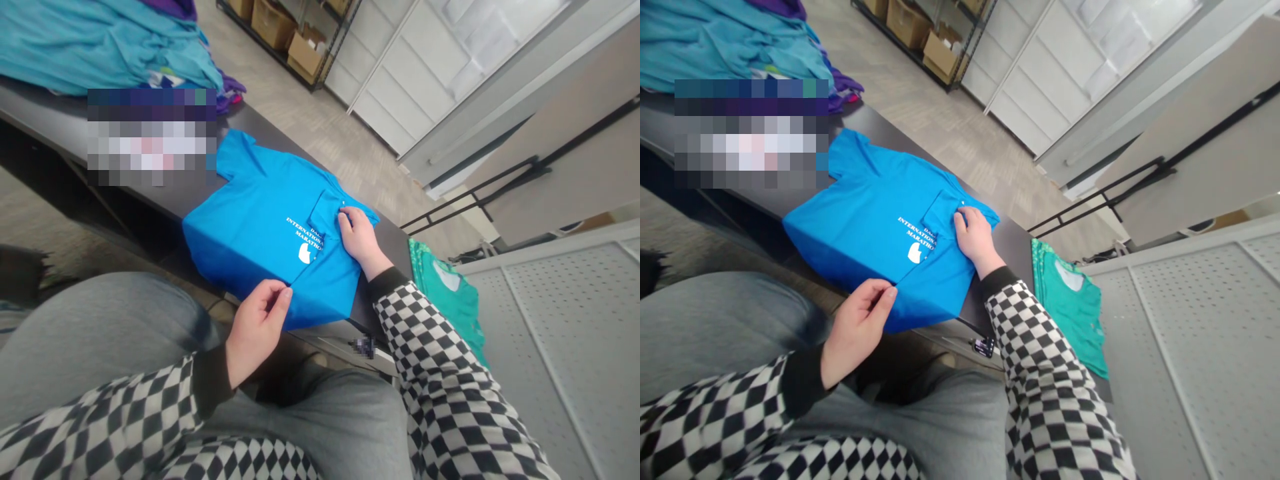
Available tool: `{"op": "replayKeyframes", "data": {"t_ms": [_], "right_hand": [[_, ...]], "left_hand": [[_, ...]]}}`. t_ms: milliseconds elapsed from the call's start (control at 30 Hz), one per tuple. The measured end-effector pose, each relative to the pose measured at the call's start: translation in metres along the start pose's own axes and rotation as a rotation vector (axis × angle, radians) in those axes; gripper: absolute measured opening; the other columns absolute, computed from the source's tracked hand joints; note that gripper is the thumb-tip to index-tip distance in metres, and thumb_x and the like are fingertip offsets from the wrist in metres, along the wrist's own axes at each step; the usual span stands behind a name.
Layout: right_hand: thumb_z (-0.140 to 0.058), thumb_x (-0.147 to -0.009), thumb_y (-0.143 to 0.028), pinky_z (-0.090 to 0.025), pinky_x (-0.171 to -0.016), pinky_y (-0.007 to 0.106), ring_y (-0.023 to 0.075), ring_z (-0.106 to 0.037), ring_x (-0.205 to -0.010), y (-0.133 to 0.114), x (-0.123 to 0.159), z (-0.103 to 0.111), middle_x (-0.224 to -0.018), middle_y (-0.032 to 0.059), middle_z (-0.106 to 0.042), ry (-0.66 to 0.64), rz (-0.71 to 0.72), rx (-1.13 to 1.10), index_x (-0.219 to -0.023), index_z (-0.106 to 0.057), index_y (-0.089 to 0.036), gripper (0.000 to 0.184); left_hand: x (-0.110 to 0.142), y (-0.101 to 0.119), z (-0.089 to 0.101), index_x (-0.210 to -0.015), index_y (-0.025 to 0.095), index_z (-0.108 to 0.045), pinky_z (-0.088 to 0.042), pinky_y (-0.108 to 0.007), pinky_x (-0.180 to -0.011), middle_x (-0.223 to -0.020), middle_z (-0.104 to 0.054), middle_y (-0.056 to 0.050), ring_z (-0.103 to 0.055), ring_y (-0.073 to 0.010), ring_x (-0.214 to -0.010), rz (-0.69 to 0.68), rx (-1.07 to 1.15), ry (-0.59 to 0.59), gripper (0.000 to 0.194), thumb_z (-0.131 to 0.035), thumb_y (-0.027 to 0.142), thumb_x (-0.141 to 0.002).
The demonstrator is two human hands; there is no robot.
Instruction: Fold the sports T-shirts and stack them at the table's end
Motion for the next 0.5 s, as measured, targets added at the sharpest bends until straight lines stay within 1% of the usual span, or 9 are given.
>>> {"op": "replayKeyframes", "data": {"t_ms": [100,200,267,333,400,500], "right_hand": [[-0.042,-0.12,-0.051,-0.045,-0.132,0.047,0.033,-0.065,-0.147,-0.002,0.001,0.0,-0.153,0.0181,-0.074,-0.001,0.006,-0.012,-0.143,-0.076,-0.02,0.052],[-0.045,-0.119,-0.049,-0.046,-0.131,0.047,0.0336,-0.065,-0.147,-0.003,-0.001,0.002,-0.153,0.0194,-0.074,-0.017,0.005,-0.008,-0.144,-0.076,-0.018,0.051],[-0.046,-0.119,-0.051,-0.048,-0.13,0.049,0.034,-0.066,-0.146,-0.001,-0.005,0.003,-0.152,0.0188,-0.075,-0.034,0.001,0.011,-0.145,-0.076,-0.018,0.052],[-0.044,-0.119,-0.055,-0.047,-0.132,0.052,0.0343,-0.065,-0.149,0.001,-0.009,0.005,-0.155,0.0187,-0.074,-0.035,0.005,0.025,-0.149,-0.075,-0.019,0.057],[-0.042,-0.119,-0.061,-0.04,-0.138,0.056,0.0358,-0.056,-0.161,0.005,-0.012,0.004,-0.167,0.0185,-0.067,-0.046,-0.019,0.035,-0.159,-0.07,-0.019,0.065],[-0.041,-0.117,-0.069,-0.024,-0.144,0.067,0.0405,-0.03,-0.178,0.012,-0.009,-0.011,-0.188,0.0157,-0.042,-0.15,-0.117,0.048,-0.177,-0.053,-0.02,0.078]], "left_hand": [[-0.002,-0.011,-0.002,-0.098,0.022,-0.071,-0.051,-0.031,-0.077,-0.086,-0.072,-0.002,-0.065,-0.0198,-0.079,0.056,-0.024,-0.003,0.038,-0.065,0.059,-0.106],[-0.004,-0.024,-0.011,-0.088,0.023,-0.07,-0.05,-0.034,-0.077,-0.082,-0.073,-0.003,-0.066,-0.0218,-0.078,0.109,-0.079,-0.076,0.042,-0.072,0.063,-0.098],[-0.005,-0.03,-0.015,-0.081,0.023,-0.068,-0.05,-0.035,-0.08,-0.08,-0.073,-0.003,-0.067,-0.0233,-0.079,0.113,-0.124,-0.109,0.042,-0.074,0.063,-0.095],[-0.007,-0.033,-0.015,-0.079,0.024,-0.067,-0.051,-0.037,-0.084,-0.08,-0.074,-0.004,-0.068,-0.0246,-0.081,0.096,-0.157,-0.101,0.041,-0.073,0.061,-0.095],[-0.009,-0.035,-0.015,-0.078,0.024,-0.066,-0.051,-0.037,-0.086,-0.083,-0.075,-0.005,-0.069,-0.0253,-0.084,0.07,-0.187,-0.089,0.038,-0.072,0.058,-0.095],[-0.013,-0.045,-0.018,-0.075,0.025,-0.062,-0.05,-0.037,-0.087,-0.083,-0.074,-0.005,-0.068,-0.0257,-0.085,0.039,-0.295,-0.101,0.036,-0.07,0.053,-0.095]]}}
Point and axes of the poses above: each hand's wrist, its own x-axis away from the middle knuckle, its own z-axis out of the back of the hand, y = z × x, the point moved 9 cm from there along -x, towards the middle knuckle
